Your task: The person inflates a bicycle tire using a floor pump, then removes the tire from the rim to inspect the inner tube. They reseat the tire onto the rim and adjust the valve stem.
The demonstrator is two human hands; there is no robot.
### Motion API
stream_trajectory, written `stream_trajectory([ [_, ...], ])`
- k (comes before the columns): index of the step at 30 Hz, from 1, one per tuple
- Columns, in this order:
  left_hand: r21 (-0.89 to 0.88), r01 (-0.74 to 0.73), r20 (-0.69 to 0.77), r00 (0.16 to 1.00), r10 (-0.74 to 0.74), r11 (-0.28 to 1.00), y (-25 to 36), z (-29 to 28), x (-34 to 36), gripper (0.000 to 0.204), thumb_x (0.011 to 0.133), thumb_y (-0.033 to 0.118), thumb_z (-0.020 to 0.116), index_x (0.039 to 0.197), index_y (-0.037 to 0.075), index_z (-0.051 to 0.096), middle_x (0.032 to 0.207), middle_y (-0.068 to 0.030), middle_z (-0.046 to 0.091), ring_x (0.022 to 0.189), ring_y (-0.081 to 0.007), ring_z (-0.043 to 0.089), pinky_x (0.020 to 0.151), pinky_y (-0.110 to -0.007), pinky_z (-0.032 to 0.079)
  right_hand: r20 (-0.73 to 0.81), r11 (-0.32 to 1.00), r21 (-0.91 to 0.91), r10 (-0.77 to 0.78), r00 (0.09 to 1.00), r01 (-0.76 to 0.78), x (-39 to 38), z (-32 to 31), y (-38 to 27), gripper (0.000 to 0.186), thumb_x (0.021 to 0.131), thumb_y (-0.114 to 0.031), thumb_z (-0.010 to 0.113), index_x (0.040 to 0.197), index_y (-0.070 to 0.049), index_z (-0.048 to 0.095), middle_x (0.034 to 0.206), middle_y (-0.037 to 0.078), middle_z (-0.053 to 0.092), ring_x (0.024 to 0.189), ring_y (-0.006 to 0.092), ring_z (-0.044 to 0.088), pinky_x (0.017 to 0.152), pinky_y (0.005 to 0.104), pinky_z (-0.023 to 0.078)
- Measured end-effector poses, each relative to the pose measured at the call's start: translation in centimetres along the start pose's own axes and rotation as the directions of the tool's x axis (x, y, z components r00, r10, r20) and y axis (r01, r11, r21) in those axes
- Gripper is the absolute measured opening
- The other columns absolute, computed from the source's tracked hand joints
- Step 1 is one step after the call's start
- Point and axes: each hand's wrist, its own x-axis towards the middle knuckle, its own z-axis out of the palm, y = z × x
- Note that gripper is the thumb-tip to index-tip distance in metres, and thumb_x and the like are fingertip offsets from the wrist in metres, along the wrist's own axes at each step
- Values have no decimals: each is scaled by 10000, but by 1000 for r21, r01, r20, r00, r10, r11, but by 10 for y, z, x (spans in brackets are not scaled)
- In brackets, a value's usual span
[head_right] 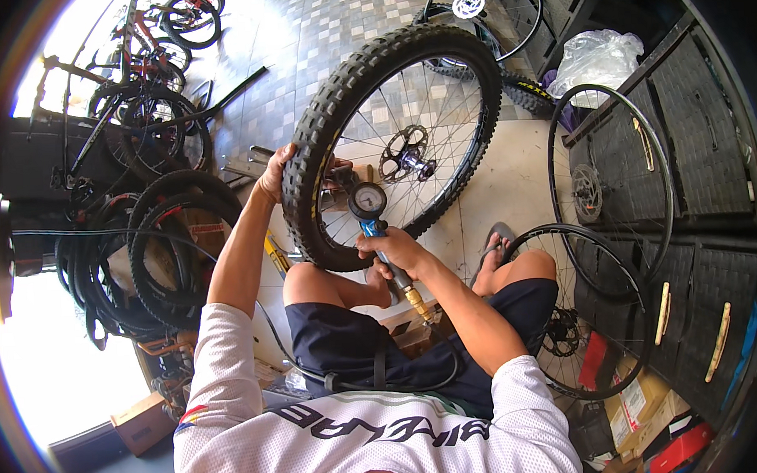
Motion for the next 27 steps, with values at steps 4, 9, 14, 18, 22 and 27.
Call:
stream_trajectory([
  [4, -14, -8, 5, 1000, 8, 1000, -1, -5, 1, 843, 879, 584, 729, 1390, -59, 541, 1324, -334, 620, 1206, -424, 651, 980, -562, 575, -2, 1000, 25, -12, 1000, 12, 9, 0, 5, 228, 923, -231, 734, 1044, -66, 635, 842, 40, 603, 442, 89, 502, 397, 265, 408],
  [9, 19, -5, 4, 1000, 5, 1000, 2, 0, 2, 861, 877, 611, 715, 1389, -59, 541, 1331, -339, 615, 1204, -425, 651, 981, -566, 569, 9, 993, 115, -17, 1000, 16, 16, 1, 11, 189, 937, -210, 727, 1010, -66, 628, 799, 17, 557, 434, 77, 486, 371, 269, 376],
  [14, 11, -3, -14, 1000, 3, 1000, 1, -2, 1, 875, 868, 625, 712, 1391, -56, 541, 1323, -328, 624, 1207, -426, 649, 981, -577, 566, 14, 991, 132, -35, 999, 33, 20, 7, 18, 217, 956, -221, 722, 1037, -81, 577, 797, 3, 545, 429, 67, 473, 360, 251, 393],
  [18, 28, -3, -29, 1000, 4, 1000, 1, -6, 0, 869, 863, 620, 717, 1385, -54, 547, 1307, -304, 641, 1206, -421, 650, 988, -577, 562, 0, 988, 151, -31, 1000, 31, 22, 9, 21, 199, 953, -208, 718, 1013, -79, 579, 790, 1, 543, 429, 69, 474, 362, 257, 388],
  [22, 22, -5, -24, 1000, 6, 1000, 0, -6, 0, 868, 863, 623, 716, 1381, -53, 551, 1307, -296, 642, 1216, -425, 641, 990, -581, 560, 0, 988, 153, -36, 999, 36, 22, 11, 22, 185, 954, -201, 710, 1008, -82, 579, 786, 1, 542, 429, 70, 475, 366, 258, 388],
  [27, 70, -15, -22, 1000, 16, 997, 2, -1, -1, 878, 865, 631, 713, 1389, -52, 543, 1331, -305, 627, 1237, -442, 625, 997, -583, 554, -11, 989, 140, -37, 999, 38, 22, 11, 21, 180, 955, -202, 710, 1011, -87, 582, 786, 0, 543, 426, 71, 474, 367, 256, 380],
])
